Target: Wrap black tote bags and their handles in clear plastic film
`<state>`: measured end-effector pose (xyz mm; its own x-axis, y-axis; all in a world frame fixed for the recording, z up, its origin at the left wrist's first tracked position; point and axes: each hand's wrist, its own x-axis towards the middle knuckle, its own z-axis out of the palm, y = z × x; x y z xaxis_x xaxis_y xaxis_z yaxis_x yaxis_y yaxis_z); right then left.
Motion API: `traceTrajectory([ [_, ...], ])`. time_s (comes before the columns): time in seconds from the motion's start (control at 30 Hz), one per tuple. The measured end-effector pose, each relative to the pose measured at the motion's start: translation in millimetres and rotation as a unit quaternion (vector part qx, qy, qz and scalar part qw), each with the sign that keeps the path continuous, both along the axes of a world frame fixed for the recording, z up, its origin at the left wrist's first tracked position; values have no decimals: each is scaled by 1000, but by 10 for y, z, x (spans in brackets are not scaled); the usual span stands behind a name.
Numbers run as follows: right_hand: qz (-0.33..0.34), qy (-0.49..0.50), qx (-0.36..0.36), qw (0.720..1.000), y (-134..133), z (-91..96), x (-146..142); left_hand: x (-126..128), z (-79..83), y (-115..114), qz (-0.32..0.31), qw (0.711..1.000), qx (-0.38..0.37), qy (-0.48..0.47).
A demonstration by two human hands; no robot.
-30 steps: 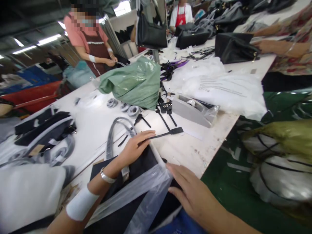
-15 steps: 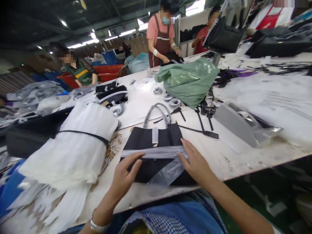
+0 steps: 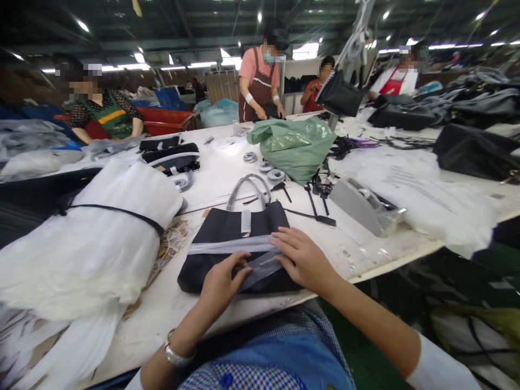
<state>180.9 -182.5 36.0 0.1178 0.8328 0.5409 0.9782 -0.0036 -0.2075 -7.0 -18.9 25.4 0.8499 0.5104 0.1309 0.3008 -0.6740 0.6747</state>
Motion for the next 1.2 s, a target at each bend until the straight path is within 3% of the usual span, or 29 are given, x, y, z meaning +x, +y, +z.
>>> traceTrajectory([
  [0.1,26,-34,-44,998,203,66,-18,8,-2,71,20,1000,20,3],
  [0.2,39,-37,-24,998,241,47,-89,13,-41,99,30,998,60,-1],
  [0.3,72,-50,27,996,134,-94,-259,22,-95,131,29,997,70,-23],
  [0.43,61,-77,-12,995,38,-348,-518,30,-134,208,25,997,52,-50],
  [0.5,41,-77,-32,996,64,-429,-596,29,-115,237,25,994,97,-53],
  [0.6,22,-72,-42,996,138,-467,-641,36,-30,251,32,967,247,-52],
  [0.67,15,-70,-48,996,173,-461,-649,55,37,260,9,940,336,-60],
  [0.77,12,-68,-59,996,197,-456,-661,103,93,303,-63,914,394,-69],
  [0.97,-7,-50,-81,995,292,-495,-710,149,80,419,-125,894,417,-103],
  [1.07,-41,-12,-102,994,435,-480,-717,121,46,436,-140,879,430,-154],
  [1.2,-77,46,-114,989,661,-417,-684,78,-12,414,-159,875,431,-152],
])
